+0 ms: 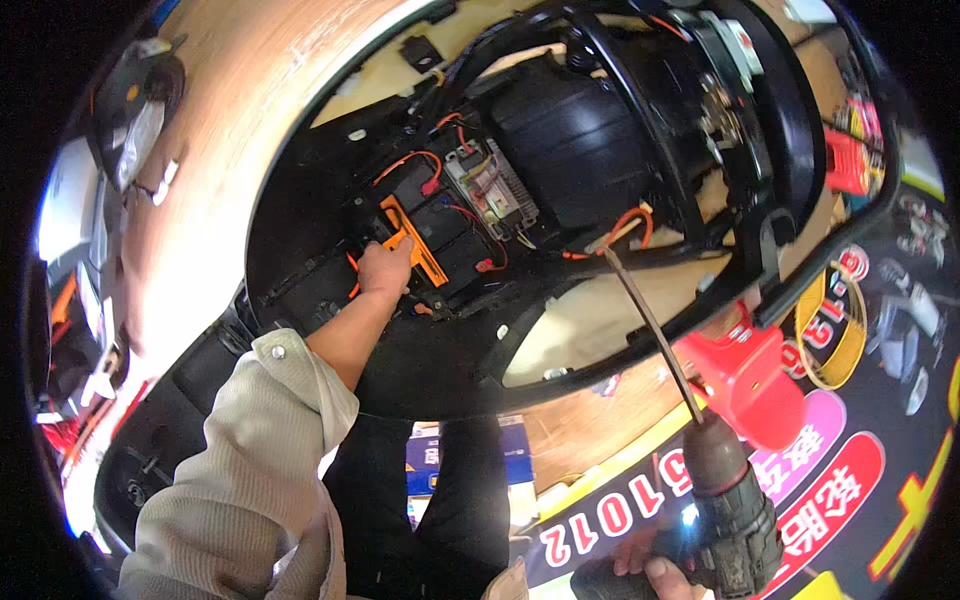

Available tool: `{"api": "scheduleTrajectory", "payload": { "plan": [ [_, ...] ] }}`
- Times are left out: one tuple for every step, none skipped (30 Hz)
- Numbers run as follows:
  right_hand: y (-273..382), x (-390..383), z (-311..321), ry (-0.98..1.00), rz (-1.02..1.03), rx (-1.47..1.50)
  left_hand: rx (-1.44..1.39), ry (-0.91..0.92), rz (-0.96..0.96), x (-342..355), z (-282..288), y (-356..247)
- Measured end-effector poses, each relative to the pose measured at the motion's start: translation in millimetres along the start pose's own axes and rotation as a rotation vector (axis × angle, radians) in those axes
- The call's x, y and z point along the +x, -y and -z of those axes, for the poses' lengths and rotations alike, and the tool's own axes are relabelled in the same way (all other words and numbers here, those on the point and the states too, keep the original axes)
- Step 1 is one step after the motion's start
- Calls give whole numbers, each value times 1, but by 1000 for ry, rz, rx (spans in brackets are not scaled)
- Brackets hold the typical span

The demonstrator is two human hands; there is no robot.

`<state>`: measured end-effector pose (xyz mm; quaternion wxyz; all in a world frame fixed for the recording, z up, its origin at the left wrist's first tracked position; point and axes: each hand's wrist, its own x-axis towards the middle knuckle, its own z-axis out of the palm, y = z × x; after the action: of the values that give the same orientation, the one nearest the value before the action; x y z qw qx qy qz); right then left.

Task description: The person uses a cordless drill to remove and reinstall screws on a scooter's under-seat compartment. They then search through a pink basin of small parts to find a specific component, and return to the scooter to continue the repair.

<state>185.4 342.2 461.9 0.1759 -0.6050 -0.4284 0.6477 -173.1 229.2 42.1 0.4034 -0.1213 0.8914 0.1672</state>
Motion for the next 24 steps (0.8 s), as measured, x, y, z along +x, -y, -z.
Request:
{"api": "scheduleTrajectory", "payload": {
  "plan": [
    [-1,-8,3,62,-34,105,2,-37,-33,0,-3,-2],
    [1,-13,2,127,-65,206,-49,-26,-21,-7,-2,-8],
    [-8,-19,9,134,-50,226,-99,-12,-9,-14,-1,-13],
    [-22,-28,29,151,-53,285,-155,-2,9,-19,1,-18],
    [-34,-34,37,136,-30,407,-190,-80,-23,-11,-6,-12],
    [-47,-39,45,117,-5,529,-214,-42,-17,0,-7,-6],
    [-63,-40,54,184,73,631,-227,15,-18,2,-11,-8],
    [-87,-50,61,-85,160,620,-236,75,-7,-4,-13,-10],
    [-110,-50,74,-48,140,684,-289,83,20,-7,-8,-12],
    [-129,-48,89,1,124,743,-270,149,-20,29,0,14],
    [-162,-51,109,-19,77,835,-253,106,-44,23,-6,8],
    [-197,-53,126,-34,37,928,-214,115,-83,17,-10,3],
    [-226,-47,136,-191,-67,913,-200,117,-122,52,-3,23],
    [-258,-40,142,-359,-171,896,-186,144,-139,72,0,32],
    [-295,-29,150,-448,-305,844,-173,171,-159,90,3,40],
    [-332,-22,156,-547,-443,793,122,168,-226,97,13,28],
    [-359,-5,156,-515,-515,559,284,125,-268,97,31,19],
    [-391,10,155,-481,-577,329,382,100,-316,91,38,11],
    [-444,20,157,-410,-590,66,418,65,-362,86,45,0],
    [-490,32,157,-327,-597,-193,460,18,-414,81,53,-9],
    [-501,50,143,-293,-569,-519,498,-44,-458,76,68,-13],
    [-508,68,126,-249,-533,-845,534,-110,-502,68,85,-15],
    [-532,80,118,-195,-540,-942,579,-176,-555,57,100,-20],
    [-562,90,112,-141,-547,-1040,620,-245,-615,46,113,-27]
  ]
}}
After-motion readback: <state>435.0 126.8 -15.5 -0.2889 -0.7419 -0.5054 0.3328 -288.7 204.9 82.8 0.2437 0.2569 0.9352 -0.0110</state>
